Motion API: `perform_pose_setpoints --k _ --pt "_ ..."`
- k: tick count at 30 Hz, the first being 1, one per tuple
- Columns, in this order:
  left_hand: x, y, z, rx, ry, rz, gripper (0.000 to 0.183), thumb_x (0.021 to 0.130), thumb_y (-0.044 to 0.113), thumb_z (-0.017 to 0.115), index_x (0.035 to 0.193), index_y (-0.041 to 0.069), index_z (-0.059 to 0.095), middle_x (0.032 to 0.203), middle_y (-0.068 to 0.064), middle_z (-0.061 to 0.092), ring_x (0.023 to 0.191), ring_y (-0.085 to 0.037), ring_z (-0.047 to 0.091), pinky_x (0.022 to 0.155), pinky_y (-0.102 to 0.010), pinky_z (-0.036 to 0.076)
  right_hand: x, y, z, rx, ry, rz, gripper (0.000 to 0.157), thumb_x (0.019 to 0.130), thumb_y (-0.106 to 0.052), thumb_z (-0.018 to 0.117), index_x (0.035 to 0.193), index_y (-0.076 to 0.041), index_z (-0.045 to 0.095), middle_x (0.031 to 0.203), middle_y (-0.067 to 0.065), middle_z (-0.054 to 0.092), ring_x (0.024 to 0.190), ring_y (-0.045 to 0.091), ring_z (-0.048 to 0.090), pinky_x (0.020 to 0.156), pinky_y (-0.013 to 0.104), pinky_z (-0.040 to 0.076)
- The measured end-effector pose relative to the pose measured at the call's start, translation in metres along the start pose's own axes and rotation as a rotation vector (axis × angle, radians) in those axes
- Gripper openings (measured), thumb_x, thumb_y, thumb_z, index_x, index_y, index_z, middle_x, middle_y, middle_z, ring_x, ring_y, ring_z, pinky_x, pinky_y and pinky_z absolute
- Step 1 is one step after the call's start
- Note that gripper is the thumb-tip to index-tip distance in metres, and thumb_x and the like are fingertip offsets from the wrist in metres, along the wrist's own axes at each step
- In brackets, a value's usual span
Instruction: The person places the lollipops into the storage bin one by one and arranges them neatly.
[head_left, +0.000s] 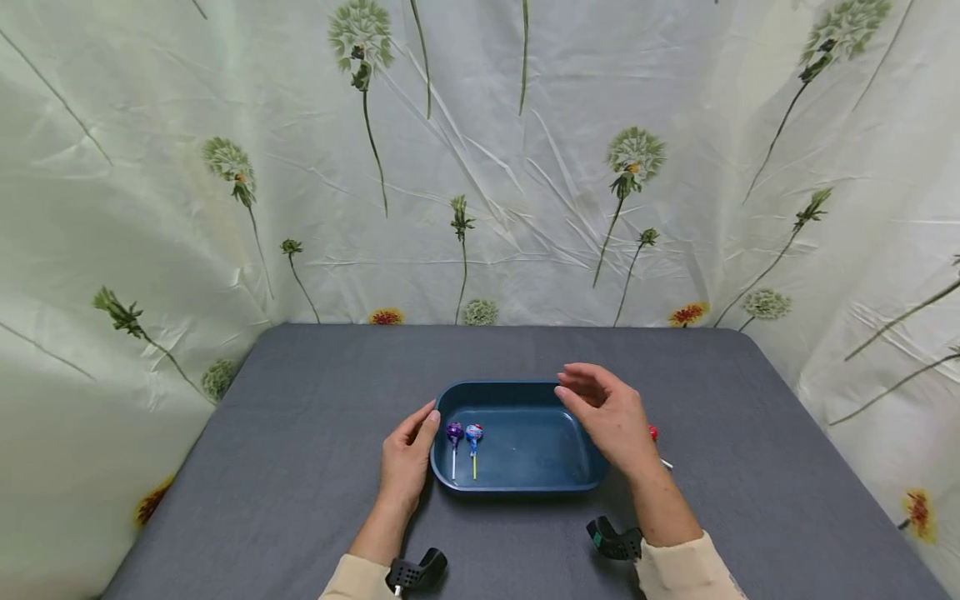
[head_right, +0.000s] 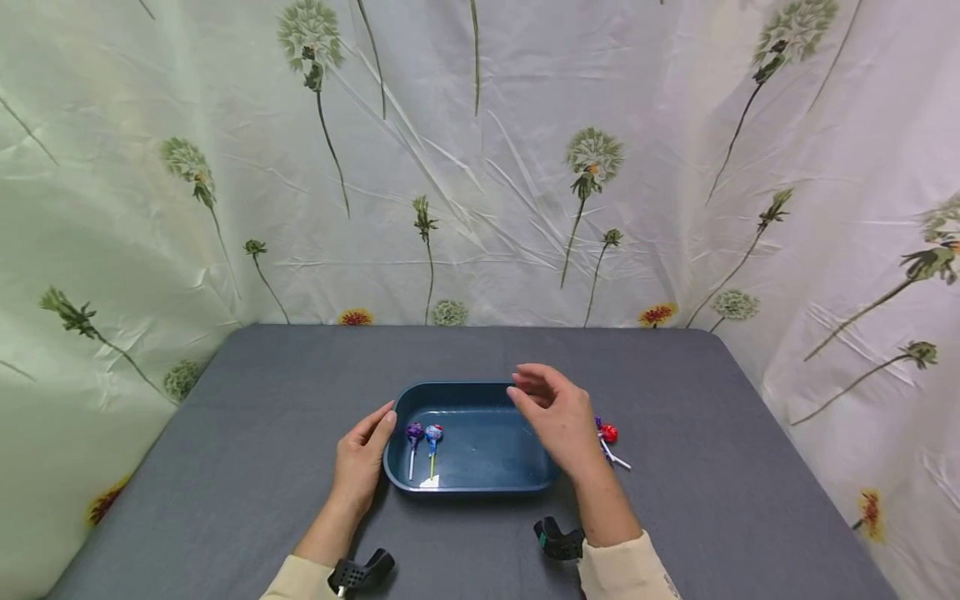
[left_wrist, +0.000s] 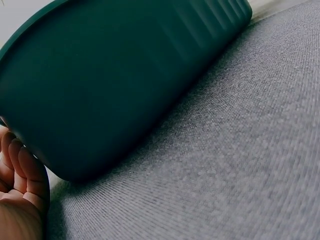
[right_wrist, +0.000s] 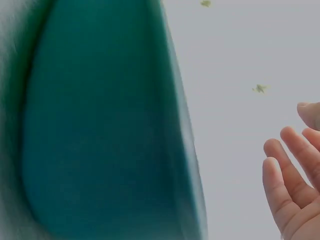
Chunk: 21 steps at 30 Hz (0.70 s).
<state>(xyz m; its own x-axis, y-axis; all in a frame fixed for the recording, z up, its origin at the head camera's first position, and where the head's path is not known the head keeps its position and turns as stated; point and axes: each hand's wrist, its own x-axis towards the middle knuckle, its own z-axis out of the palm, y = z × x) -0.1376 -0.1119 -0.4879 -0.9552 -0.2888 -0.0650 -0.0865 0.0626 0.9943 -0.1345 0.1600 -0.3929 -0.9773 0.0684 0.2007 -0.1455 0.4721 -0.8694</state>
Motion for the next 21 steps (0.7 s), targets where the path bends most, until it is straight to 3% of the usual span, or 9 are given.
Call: perform_pose_setpoints --k 2,6,12,17,21 --pt "0.0 0.0 -0.001 -0.013 0.001 0.013 0.038 0.099 0.035 0.068 0.131 0.015 0.071 0.13 -0.011 0.071 0.117 -0.018 0.061 0.092 -0.015 0.047 -0.001 0.006 -0.014 0.008 0.049 0.006 0.034 0.095 -0.023 0.075 0.127 -0.013 0.068 0.121 0.009 0.075 0.102 0.001 0.068 0.084 0.014 0.053" --pt "0.0 0.0 -0.002 -0.015 -0.003 0.02 0.039 0.099 0.036 0.069 0.131 0.015 0.071 0.132 -0.011 0.07 0.12 -0.018 0.061 0.09 -0.01 0.045 -0.004 0.02 -0.039 -0.018 0.131 0.044 0.037 0.097 -0.028 0.072 0.129 -0.011 0.066 0.123 0.013 0.074 0.096 -0.014 0.062 0.082 0.007 0.049" --pt "-0.001 0.001 -0.002 -0.007 -0.004 0.016 0.041 0.098 0.038 0.068 0.132 0.016 0.071 0.133 -0.01 0.07 0.123 -0.022 0.061 0.091 -0.01 0.044 -0.007 0.054 -0.065 -0.109 0.216 0.206 0.045 0.098 -0.039 0.069 0.134 -0.012 0.064 0.127 0.009 0.073 0.089 -0.021 0.055 0.076 0.005 0.046" --pt "-0.003 0.001 -0.001 -0.001 -0.007 0.013 0.041 0.099 0.038 0.068 0.132 0.016 0.07 0.133 -0.011 0.069 0.123 -0.023 0.061 0.09 -0.009 0.044 -0.011 0.09 -0.077 -0.173 0.265 0.325 0.044 0.098 -0.036 0.069 0.131 -0.008 0.065 0.12 0.007 0.075 0.08 -0.02 0.053 0.071 0.007 0.044" --pt "-0.002 0.002 -0.001 -0.012 -0.013 0.014 0.041 0.099 0.038 0.068 0.133 0.015 0.07 0.135 -0.011 0.069 0.125 -0.024 0.061 0.09 -0.008 0.044 -0.016 0.108 -0.081 -0.232 0.233 0.392 0.045 0.098 -0.037 0.069 0.131 -0.007 0.065 0.124 0.017 0.073 0.094 0.0 0.064 0.08 0.017 0.043"
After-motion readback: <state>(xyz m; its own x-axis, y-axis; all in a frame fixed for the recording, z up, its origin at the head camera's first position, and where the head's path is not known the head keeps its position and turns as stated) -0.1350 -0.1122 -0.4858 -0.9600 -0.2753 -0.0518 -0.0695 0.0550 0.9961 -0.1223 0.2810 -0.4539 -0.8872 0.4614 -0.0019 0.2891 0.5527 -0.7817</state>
